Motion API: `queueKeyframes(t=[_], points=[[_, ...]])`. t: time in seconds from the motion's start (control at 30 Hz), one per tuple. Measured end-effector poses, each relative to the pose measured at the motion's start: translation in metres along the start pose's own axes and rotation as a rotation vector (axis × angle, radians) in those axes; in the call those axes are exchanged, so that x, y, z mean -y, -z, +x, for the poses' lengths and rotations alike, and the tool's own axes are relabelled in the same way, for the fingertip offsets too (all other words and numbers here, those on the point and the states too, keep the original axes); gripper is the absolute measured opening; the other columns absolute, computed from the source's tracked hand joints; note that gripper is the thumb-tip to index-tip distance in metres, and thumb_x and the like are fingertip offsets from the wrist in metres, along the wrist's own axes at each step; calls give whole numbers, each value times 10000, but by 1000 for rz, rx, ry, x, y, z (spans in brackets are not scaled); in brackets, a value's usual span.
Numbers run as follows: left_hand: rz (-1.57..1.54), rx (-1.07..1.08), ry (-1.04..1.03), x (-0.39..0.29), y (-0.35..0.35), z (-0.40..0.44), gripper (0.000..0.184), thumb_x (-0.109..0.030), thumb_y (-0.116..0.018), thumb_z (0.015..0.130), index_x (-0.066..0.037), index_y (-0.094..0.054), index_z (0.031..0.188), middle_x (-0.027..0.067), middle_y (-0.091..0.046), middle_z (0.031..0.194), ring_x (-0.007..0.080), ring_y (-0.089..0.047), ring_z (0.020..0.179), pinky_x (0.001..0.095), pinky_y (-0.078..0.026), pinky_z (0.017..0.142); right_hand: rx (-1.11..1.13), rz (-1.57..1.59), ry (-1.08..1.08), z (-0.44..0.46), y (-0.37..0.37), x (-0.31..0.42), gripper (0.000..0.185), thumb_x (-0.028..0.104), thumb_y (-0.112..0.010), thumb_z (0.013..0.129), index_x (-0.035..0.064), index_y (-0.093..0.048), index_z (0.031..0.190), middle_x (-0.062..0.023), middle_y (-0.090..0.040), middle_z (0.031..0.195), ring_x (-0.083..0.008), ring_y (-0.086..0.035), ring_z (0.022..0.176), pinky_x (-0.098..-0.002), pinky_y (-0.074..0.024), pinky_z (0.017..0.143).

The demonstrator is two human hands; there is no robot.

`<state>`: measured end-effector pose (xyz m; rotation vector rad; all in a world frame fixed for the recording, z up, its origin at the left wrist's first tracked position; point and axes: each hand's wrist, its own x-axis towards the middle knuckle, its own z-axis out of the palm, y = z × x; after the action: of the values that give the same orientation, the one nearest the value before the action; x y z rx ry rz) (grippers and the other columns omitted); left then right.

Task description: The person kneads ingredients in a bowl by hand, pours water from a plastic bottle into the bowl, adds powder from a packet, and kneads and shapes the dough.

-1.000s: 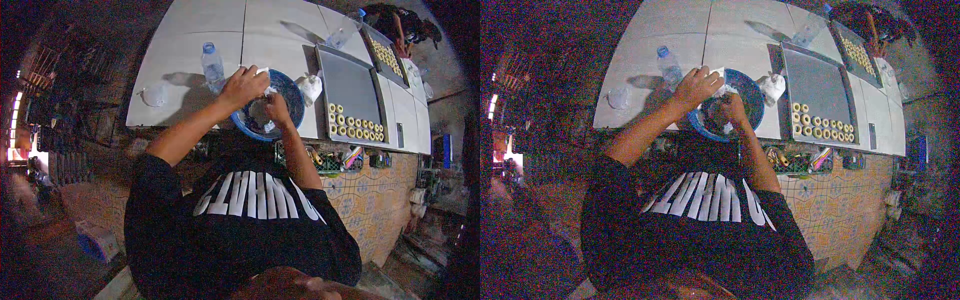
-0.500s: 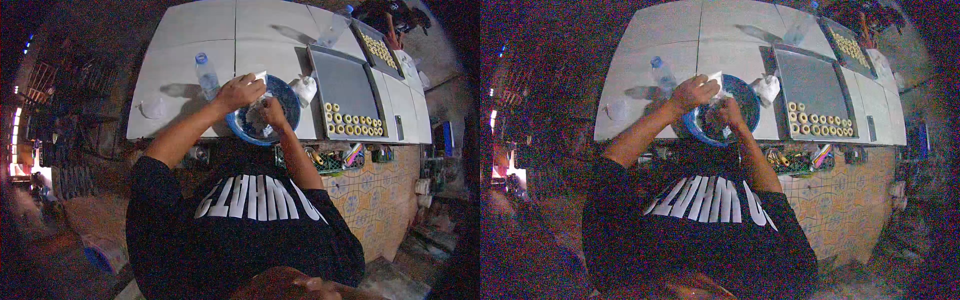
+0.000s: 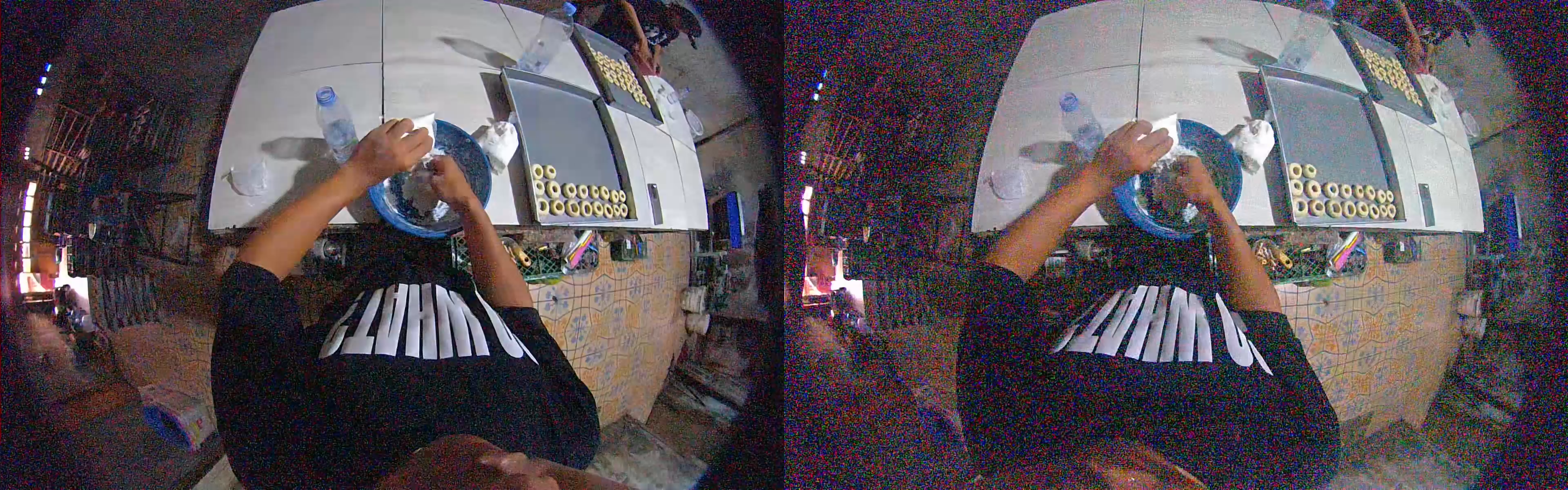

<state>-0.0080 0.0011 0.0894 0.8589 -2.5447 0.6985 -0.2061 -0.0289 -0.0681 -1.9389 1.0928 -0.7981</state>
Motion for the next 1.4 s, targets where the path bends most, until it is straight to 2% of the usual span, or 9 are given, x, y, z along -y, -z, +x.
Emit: queueKeyframes(t=[0.2, 0.43, 0.53, 0.63, 0.83, 1.0, 1.1, 1.27, 1.4], points=[[55, -146, 7, -3, 8, 13, 123, -206, -599, 747, -153, -609, 858, -29, -540, 842, 147, -563, 850, 278, -518, 722, -80, -268, -111, -1, 6, 41, 282, 211, -745, 696, -44, -626, 693, -275, -622, 757, -462, -608, 720, -494, -481, 617], [55, -117, -8, -4, 5, 8, 167, -208, -600, 751, -141, -617, 903, -34, -568, 891, 154, -566, 884, 286, -501, 755, 40, -405, -83, -1, 11, 32, 307, 240, -710, 740, -41, -658, 852, -267, -651, 861, -408, -650, 818, -479, -521, 720], [63, -113, 16, -5, 9, 3, 167, -196, -602, 748, -144, -618, 905, -36, -581, 909, 153, -573, 889, 285, -500, 769, 283, -553, 366, -17, 11, 22, 248, 149, -637, 767, -61, -646, 900, -246, -661, 947, -376, -667, 830, -451, -536, 747], [65, -119, 25, -8, 12, 0, 151, -194, -612, 742, -148, -622, 885, -39, -587, 893, 150, -577, 900, 282, -503, 774, 516, -753, 123, -18, 7, 17, 241, 124, -620, 772, -57, -641, 929, -236, -666, 960, -382, -670, 827, -447, -541, 752], [77, -230, -22, -7, 14, -1, 122, -202, -627, 739, -145, -635, 847, -29, -584, 862, 158, -584, 883, 290, -514, 764, 36, -345, 24, -2, 28, 64, 139, 53, -650, 716, -46, -635, 812, -250, -665, 781, -447, -644, 773, -492, -502, 654], [94, -151, 61, -9, 11, -3, 87, -191, -614, 727, -160, -597, 806, -29, -532, 782, 155, -567, 804, 288, -504, 710, -73, 103, -81, -10, 11, 54, 86, 57, -605, 737, -28, -620, 740, -62, -610, 633, -124, -549, 565, -326, -425, 496], [85, -99, 114, -12, 16, -1, 70, -183, -605, 732, -161, -571, 789, -26, -510, 758, 152, -558, 784, 291, -499, 708, -15, 247, -198, -13, 8, 60, 60, 38, -582, 736, -5, -621, 720, -64, -609, 633, -121, -539, 552, -314, -404, 474], [1, -116, 226, -14, 4, -7, 145, -125, -625, 729, -133, -591, 870, 13, -544, 835, 215, -562, 873, 334, -502, 764, 10, 285, -213, -20, 12, 64, 35, 10, -590, 752, -9, -614, 736, -57, -605, 654, -120, -545, 558, -313, -420, 481], [-438, -189, 726, -25, 12, -16, 395, 39, -669, 626, -88, -613, 996, 89, -631, 968, 327, -592, 952, 401, -502, 819, -270, -213, 150, -13, -9, 7, 161, 25, -599, 726, -36, -659, 861, -164, -675, 735, -235, -653, 653, -369, -503, 612]])
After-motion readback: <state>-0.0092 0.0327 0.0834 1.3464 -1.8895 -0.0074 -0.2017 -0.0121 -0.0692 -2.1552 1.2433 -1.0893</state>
